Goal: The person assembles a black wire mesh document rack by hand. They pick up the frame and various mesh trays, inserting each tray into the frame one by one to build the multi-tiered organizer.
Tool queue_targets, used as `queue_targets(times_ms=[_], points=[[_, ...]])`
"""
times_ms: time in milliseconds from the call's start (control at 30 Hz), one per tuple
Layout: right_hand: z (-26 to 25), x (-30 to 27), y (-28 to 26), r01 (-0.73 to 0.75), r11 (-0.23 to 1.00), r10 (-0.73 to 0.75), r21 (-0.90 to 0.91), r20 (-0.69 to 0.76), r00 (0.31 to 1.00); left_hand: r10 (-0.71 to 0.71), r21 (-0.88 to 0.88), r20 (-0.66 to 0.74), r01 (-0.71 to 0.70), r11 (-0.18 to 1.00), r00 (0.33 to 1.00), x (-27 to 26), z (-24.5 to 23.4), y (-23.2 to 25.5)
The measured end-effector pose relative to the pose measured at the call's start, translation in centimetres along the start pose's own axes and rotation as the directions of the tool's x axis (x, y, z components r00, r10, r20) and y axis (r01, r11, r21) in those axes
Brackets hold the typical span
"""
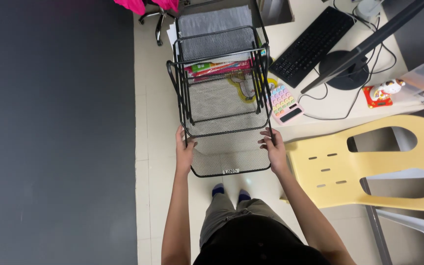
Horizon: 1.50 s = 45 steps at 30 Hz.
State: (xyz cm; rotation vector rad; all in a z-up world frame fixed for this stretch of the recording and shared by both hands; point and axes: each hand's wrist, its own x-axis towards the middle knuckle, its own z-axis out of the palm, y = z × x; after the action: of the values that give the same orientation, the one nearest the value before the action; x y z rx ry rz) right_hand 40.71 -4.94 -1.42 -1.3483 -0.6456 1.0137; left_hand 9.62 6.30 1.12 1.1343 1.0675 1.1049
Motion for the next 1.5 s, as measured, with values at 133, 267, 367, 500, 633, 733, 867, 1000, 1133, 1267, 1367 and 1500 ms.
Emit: queue_targets(times_ms=[133,267,367,500,633,733,867,1000,1133,1267,1367,1500], points=[[-0.4,0.5,0.2,0.033,0.999,-0.032,-0.022,0.042,0.999,-0.046,0.011,0.025,0.046,0.999,0.999,1.3,-0.6,-1.6],[-1.3,1.4,0.0,0.027,0.999,-0.023,-0.03,0.126,0.992,0.007,-0.013,0.054,-0.007,1.0,0.999,2.7,-0.5,-0.5],[-1.8,4.1,-1.6,0.049,0.999,-0.049,0.004,0.173,0.984,0.077,0.039,0.065,-0.08,0.996,0.995,5.1,-0.6,-1.0],[-2.0,8.9,-4.0,0.102,0.995,-0.097,0.003,0.322,0.942,0.258,0.153,0.142,-0.278,0.948,0.956,8.4,-0.7,-1.7],[0.6,10.9,-7.4,0.048,0.997,-0.023,-0.061,0.351,0.936,0.021,0.088,0.118,-0.032,0.996,0.993,10.6,-0.5,-0.8],[1.1,12.5,-6.5,0.031,0.998,-0.013,-0.051,0.318,0.948,0.137,0.065,0.177,-0.15,0.987,0.975,11.7,-0.7,-1.8],[0.8,14.9,-2.4,0.187,0.979,-0.157,-0.081,0.286,0.945,0.116,0.078,0.138,-0.128,0.989,0.984,12.0,-0.6,-2.2],[1.1,15.6,-2.0,0.249,0.936,-0.204,-0.247,0.194,0.96,0.352,0.246,0.07,-0.358,0.9,0.933,12.9,-0.7,-3.9],[1.6,16.5,-2.1,0.374,0.834,-0.349,-0.405,0.138,0.927,0.29,0.402,-0.058,-0.244,0.883,0.955,13.9,0.0,-3.2],[2.9,16.5,-3.9,0.232,0.733,-0.32,-0.639,-0.022,0.947,0.183,0.427,-0.186,-0.088,0.9,0.965,14.6,0.4,-2.8],[3.5,16.6,-4.8,0.208,0.673,-0.344,-0.71,-0.052,0.937,0.245,0.511,-0.199,-0.113,0.852,0.949,14.5,0.6,-1.7],[3.3,16.6,-5.1,0.189,0.627,-0.342,-0.756,-0.049,0.938,0.273,0.553,-0.194,-0.124,0.824,0.942,14.5,0.7,-1.3]])
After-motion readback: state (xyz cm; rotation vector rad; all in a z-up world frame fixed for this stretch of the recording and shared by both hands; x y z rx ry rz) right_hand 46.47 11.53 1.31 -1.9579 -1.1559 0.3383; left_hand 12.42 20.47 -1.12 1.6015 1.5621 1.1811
